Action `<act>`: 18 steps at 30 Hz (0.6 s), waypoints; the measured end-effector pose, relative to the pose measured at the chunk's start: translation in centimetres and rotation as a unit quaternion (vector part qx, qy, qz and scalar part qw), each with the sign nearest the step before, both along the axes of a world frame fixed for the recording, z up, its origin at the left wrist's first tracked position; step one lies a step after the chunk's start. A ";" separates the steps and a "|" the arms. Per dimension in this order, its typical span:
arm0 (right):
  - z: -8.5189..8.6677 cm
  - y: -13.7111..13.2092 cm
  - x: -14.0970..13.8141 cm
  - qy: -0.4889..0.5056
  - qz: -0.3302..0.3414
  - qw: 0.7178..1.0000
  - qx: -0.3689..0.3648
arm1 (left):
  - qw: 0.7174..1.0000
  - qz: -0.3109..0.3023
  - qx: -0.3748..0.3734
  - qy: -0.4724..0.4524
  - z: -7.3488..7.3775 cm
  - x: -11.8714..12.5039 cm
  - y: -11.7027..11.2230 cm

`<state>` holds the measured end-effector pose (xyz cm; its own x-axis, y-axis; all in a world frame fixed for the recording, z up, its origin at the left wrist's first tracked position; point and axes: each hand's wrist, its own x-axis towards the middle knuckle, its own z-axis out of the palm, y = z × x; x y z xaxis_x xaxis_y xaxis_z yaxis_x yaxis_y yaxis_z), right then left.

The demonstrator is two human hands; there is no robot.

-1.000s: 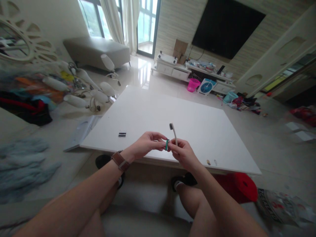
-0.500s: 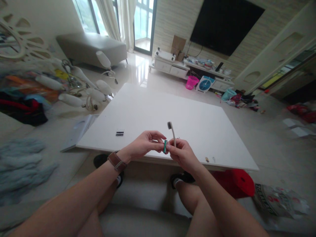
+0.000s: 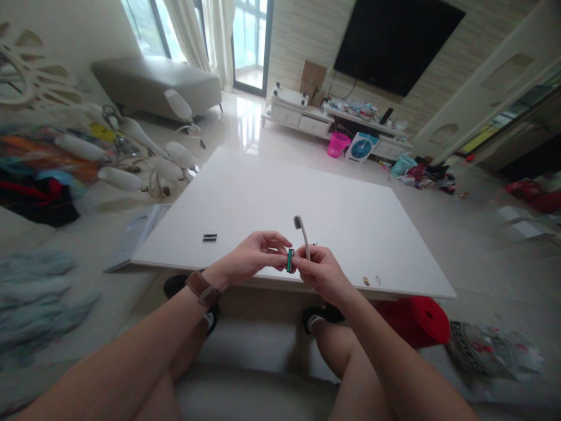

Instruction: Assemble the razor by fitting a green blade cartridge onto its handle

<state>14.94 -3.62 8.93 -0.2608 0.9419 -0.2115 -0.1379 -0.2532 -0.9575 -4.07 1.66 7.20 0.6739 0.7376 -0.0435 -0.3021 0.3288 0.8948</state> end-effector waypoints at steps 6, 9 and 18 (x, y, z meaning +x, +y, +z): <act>0.1 -0.2 0.3 -0.019 0.008 1.000 0.006 | 1.000 -0.012 0.009 0.008 0.1 -0.1 -0.1; 0.2 -0.2 0.4 -0.026 0.016 0.999 0.011 | 1.000 -0.012 0.014 0.011 0.4 -0.2 -0.2; 0.3 -0.2 0.3 -0.032 0.016 0.999 0.024 | 1.000 -0.004 0.012 0.008 0.4 -0.2 -0.3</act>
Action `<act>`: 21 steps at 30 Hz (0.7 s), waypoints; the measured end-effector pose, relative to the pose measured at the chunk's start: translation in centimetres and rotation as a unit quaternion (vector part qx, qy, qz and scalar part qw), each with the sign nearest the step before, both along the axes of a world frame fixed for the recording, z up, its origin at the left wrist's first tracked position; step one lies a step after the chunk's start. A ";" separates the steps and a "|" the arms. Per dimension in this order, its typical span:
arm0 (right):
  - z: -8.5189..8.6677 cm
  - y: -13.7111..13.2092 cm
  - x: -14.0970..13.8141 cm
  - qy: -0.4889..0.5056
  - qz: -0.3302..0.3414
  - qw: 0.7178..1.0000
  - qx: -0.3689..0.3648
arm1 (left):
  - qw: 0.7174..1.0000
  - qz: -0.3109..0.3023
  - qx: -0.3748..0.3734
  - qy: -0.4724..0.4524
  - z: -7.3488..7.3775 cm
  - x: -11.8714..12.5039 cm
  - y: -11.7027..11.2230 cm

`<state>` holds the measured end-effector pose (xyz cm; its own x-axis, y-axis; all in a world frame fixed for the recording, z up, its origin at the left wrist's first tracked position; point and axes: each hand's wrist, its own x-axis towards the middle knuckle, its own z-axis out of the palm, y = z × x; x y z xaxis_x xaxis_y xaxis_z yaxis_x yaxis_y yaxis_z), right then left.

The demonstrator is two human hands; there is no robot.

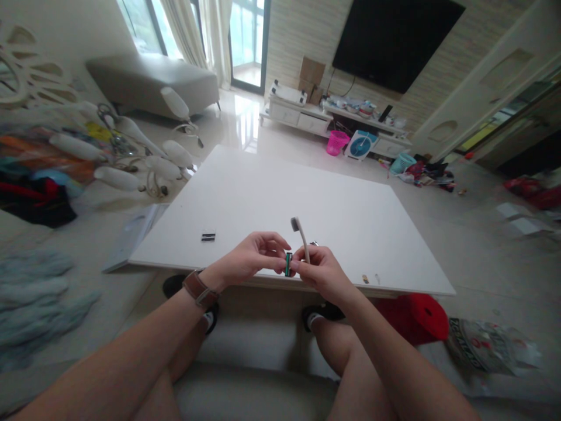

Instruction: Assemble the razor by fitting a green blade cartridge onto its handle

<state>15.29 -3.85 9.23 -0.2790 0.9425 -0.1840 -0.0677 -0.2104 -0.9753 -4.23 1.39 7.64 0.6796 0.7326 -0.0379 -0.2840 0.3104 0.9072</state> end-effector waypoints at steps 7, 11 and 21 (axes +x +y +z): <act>0.0 0.0 -0.5 0.029 -0.005 0.999 -0.026 | 1.000 0.021 0.000 0.005 0.1 0.1 0.0; 0.0 0.1 -0.8 0.062 -0.003 0.997 -0.043 | 1.000 0.018 0.003 -0.007 -0.1 0.1 0.0; 0.2 0.1 -1.1 0.108 -0.006 0.991 -0.077 | 1.000 0.010 -0.017 -0.019 -0.2 0.2 0.1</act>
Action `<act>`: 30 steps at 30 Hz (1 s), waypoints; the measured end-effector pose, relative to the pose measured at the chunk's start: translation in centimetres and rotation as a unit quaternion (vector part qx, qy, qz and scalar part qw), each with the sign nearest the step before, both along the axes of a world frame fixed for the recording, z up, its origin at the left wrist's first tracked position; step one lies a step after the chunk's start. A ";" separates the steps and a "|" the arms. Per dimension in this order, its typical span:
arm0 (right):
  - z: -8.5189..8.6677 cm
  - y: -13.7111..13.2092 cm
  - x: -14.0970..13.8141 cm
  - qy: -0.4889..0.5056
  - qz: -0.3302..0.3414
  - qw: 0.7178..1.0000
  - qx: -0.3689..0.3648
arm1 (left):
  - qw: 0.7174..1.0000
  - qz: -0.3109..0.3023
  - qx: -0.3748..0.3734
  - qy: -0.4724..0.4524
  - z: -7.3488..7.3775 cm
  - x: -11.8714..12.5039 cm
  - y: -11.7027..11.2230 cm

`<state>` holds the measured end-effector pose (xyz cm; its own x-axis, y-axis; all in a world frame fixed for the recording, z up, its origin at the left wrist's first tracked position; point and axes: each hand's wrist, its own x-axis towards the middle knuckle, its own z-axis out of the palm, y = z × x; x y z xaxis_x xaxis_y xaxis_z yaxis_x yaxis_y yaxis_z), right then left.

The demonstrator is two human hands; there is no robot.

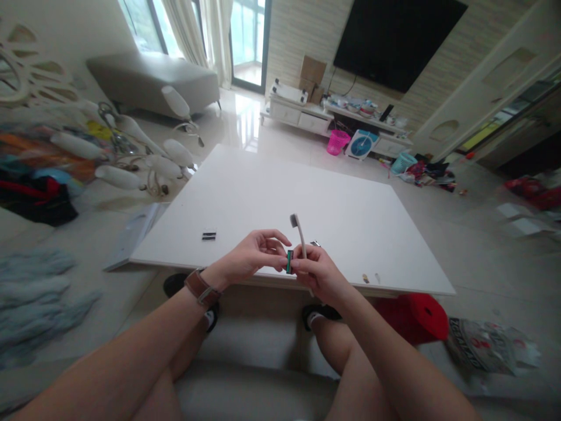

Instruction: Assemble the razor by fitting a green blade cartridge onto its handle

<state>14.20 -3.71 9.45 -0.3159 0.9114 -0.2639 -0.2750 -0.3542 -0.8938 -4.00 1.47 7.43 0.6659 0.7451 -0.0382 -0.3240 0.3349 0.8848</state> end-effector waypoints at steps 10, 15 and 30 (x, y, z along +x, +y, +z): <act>0.1 0.0 0.2 0.003 0.003 1.000 0.006 | 1.000 -0.007 -0.005 0.007 -0.3 -0.1 -0.1; 0.0 -0.1 0.3 -0.009 0.005 1.000 0.004 | 1.000 -0.005 -0.015 0.004 -0.1 -0.1 -0.2; -0.2 -0.1 0.4 -0.007 0.013 1.000 0.003 | 1.000 -0.010 -0.021 0.001 -0.4 -0.1 -0.1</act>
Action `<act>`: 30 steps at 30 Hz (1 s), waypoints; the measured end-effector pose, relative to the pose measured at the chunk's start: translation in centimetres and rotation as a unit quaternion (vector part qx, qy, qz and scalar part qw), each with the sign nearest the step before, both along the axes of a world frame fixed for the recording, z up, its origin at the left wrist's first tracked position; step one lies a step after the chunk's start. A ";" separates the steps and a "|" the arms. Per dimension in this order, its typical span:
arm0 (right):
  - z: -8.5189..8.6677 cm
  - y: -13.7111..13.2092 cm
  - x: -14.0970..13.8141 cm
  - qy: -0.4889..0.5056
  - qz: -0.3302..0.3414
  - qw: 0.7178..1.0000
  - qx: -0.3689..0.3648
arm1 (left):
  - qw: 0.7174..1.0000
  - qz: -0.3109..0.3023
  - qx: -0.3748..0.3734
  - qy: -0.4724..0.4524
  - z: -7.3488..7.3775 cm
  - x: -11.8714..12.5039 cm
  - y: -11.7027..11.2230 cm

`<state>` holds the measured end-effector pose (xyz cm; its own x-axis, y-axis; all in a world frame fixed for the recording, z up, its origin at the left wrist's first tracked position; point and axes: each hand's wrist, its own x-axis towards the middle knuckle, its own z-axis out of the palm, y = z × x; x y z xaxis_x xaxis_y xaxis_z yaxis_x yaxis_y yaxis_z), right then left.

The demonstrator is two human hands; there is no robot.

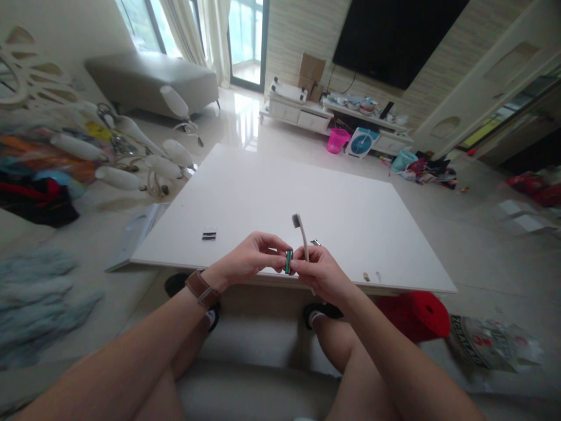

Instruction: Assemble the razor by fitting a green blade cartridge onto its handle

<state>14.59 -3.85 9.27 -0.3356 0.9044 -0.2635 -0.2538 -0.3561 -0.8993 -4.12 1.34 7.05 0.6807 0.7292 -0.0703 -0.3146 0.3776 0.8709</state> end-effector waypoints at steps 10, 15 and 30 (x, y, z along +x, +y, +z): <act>-0.4 0.2 0.1 0.018 0.011 1.000 0.003 | 1.000 0.003 0.005 0.012 -0.1 0.0 0.0; -0.2 0.1 0.1 0.015 0.010 1.000 -0.006 | 1.000 0.008 0.017 0.021 0.0 0.0 0.0; 0.4 0.0 -0.2 0.013 -0.012 1.000 -0.024 | 1.000 0.000 0.018 0.013 0.3 0.0 0.1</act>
